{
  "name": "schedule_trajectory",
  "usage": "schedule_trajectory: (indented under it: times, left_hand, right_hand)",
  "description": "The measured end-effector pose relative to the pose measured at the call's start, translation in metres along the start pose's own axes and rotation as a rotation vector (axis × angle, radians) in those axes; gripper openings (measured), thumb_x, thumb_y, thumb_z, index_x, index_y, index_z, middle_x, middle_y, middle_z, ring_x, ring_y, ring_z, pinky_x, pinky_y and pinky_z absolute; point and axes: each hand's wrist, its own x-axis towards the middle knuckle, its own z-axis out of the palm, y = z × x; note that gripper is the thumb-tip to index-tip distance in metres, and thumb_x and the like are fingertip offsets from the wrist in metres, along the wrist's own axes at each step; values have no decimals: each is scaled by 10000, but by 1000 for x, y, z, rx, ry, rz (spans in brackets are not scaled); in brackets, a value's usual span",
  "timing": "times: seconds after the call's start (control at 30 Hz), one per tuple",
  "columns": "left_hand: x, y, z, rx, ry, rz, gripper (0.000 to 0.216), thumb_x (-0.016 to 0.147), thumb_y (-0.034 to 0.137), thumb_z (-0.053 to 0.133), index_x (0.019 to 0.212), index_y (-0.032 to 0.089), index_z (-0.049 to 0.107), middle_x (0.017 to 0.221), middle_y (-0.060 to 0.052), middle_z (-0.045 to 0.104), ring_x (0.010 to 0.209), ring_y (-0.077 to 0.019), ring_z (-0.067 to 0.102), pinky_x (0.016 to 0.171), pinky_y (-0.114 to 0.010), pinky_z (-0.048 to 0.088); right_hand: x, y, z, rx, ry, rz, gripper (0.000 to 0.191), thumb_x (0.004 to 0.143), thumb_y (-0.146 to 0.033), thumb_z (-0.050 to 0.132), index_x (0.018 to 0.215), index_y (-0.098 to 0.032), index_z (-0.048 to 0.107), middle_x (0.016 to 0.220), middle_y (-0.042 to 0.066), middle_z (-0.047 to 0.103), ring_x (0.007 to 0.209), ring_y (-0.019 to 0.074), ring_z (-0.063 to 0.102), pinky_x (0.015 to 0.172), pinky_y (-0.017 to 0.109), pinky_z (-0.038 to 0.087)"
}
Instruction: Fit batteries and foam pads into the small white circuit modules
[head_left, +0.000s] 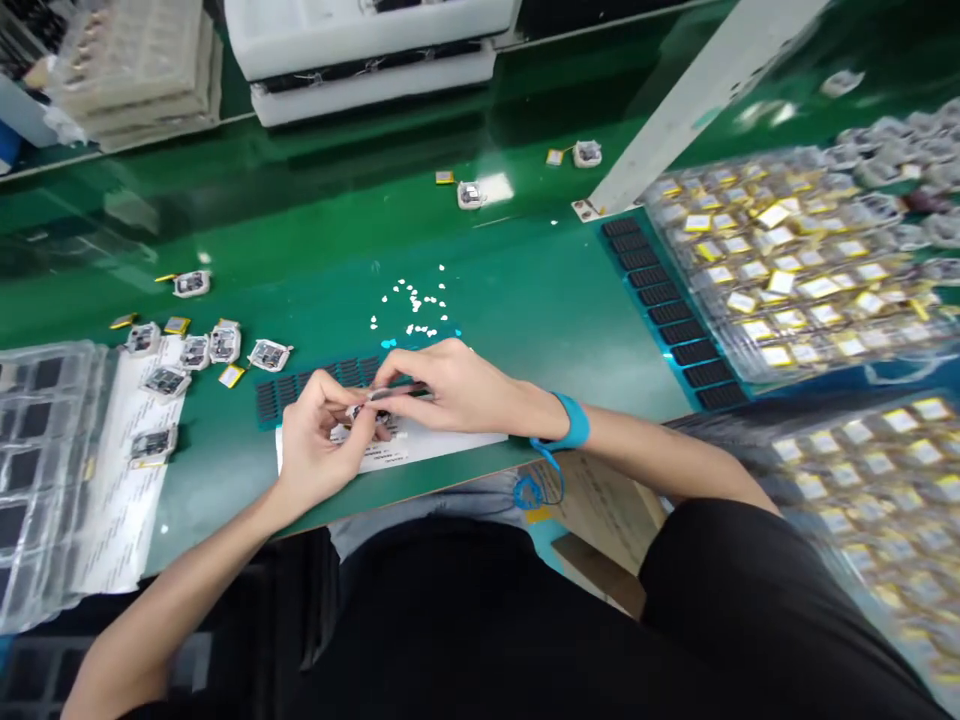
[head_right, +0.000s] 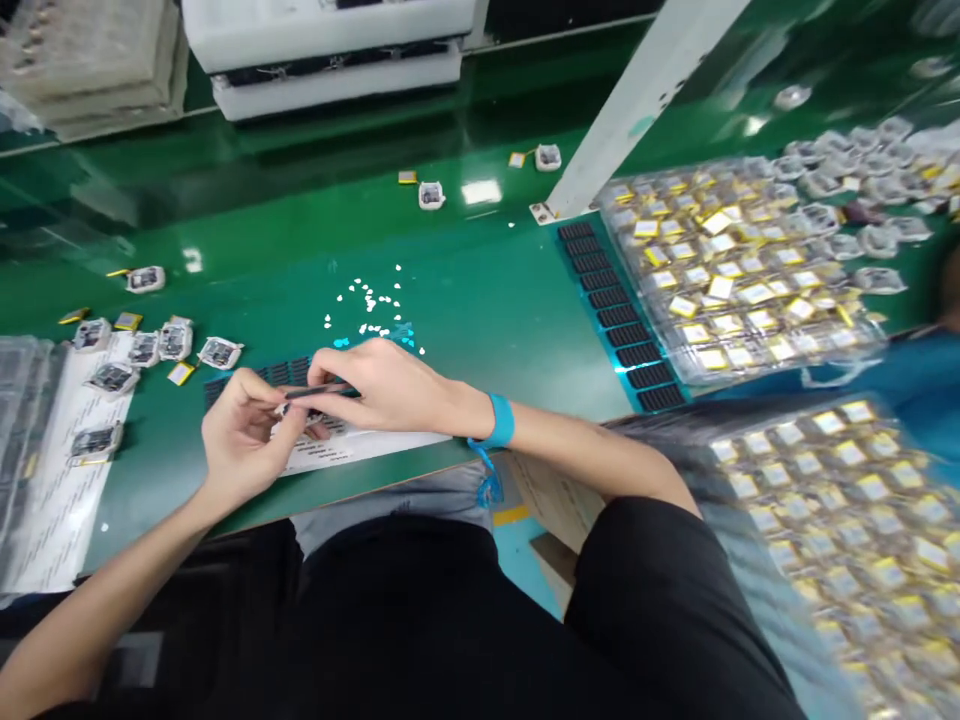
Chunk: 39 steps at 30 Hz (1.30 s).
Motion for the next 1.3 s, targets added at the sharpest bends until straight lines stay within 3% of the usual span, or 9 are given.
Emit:
schedule_trajectory:
  times: [0.13, 0.33, 0.47, 0.57, 0.73, 0.87, 0.93, 1.03, 1.3]
  left_hand:
    - [-1, -5, -3, 62, -50, 54, 228, 894, 147, 703, 887, 210, 484, 891, -39, 787, 620, -176, 760, 551, -264, 628]
    - [10, -2, -17, 157, -156, 121, 221, 895, 107, 702, 1048, 209, 579, 871, -20, 803, 617, -150, 750, 551, -221, 583]
    - [19, 14, -33, 382, -546, 409, 317, 918, 95, 671, 1218, 197, 668, 1090, -69, 796, 969, -209, 772, 800, -294, 605]
    - [19, 12, -39, 535, -733, 581, 284, 959, 113, 634, 1234, 177, 663, 1125, -72, 787, 1123, -236, 726, 949, -371, 552]
    - [7, -9, -31, 505, -677, 430, 257, 987, 140, 585, 1225, 185, 673, 1200, -99, 760, 1136, -223, 720, 992, -364, 518]
    - [0, -13, -24, 493, -571, 382, 241, 964, 150, 628, 1195, 201, 676, 1136, -75, 782, 1084, -217, 742, 972, -341, 512]
    - [-1, -13, -23, 482, -538, 403, 242, 959, 149, 633, 1192, 201, 673, 1116, -76, 789, 1050, -219, 754, 949, -341, 515]
    - [-2, -15, -22, 464, -507, 406, 232, 957, 168, 638, 1180, 213, 678, 1098, -71, 796, 996, -227, 770, 925, -358, 524]
    - [-2, -21, -21, 433, -453, 427, 199, 941, 195, 651, 1133, 219, 697, 1050, -57, 807, 928, -238, 785, 864, -369, 560]
  right_hand:
    - [4, 3, 0, 207, 25, 101, 224, 969, -357, 642, 870, -156, 630, 613, -74, 569, 498, 45, 381, 527, 206, 307]
    - [4, 10, -7, 235, 20, 31, 273, 1016, -322, 533, 850, -149, 662, 607, -52, 577, 513, 53, 383, 545, 221, 302]
    - [7, 21, -16, 541, 77, 139, 418, 1065, -346, 351, 804, -155, 616, 720, -1, 654, 534, 62, 471, 562, 217, 386]
    - [10, 25, -25, 448, 241, 94, 501, 1064, -417, 334, 668, -178, 527, 704, -1, 565, 646, 91, 510, 681, 244, 449]
    - [10, 6, -44, 345, 282, 196, 614, 1086, -479, 297, 606, -174, 529, 591, -29, 535, 538, 65, 511, 601, 214, 462]
    - [-7, -20, -48, 249, 93, 255, 421, 1069, -356, 412, 908, -139, 735, 955, 25, 757, 803, 84, 698, 705, 189, 542]
    - [-24, -27, -40, 180, 117, 320, 298, 1041, -294, 484, 1022, -175, 756, 1047, 13, 768, 829, 92, 717, 710, 195, 563]
    - [-54, -35, -18, 171, 278, 457, 189, 986, -257, 596, 1003, -181, 767, 851, -2, 767, 673, 93, 701, 650, 216, 572]
    - [-88, -52, 30, 272, 413, 721, 208, 976, -264, 592, 901, -180, 766, 720, 0, 743, 681, 123, 706, 662, 246, 553]
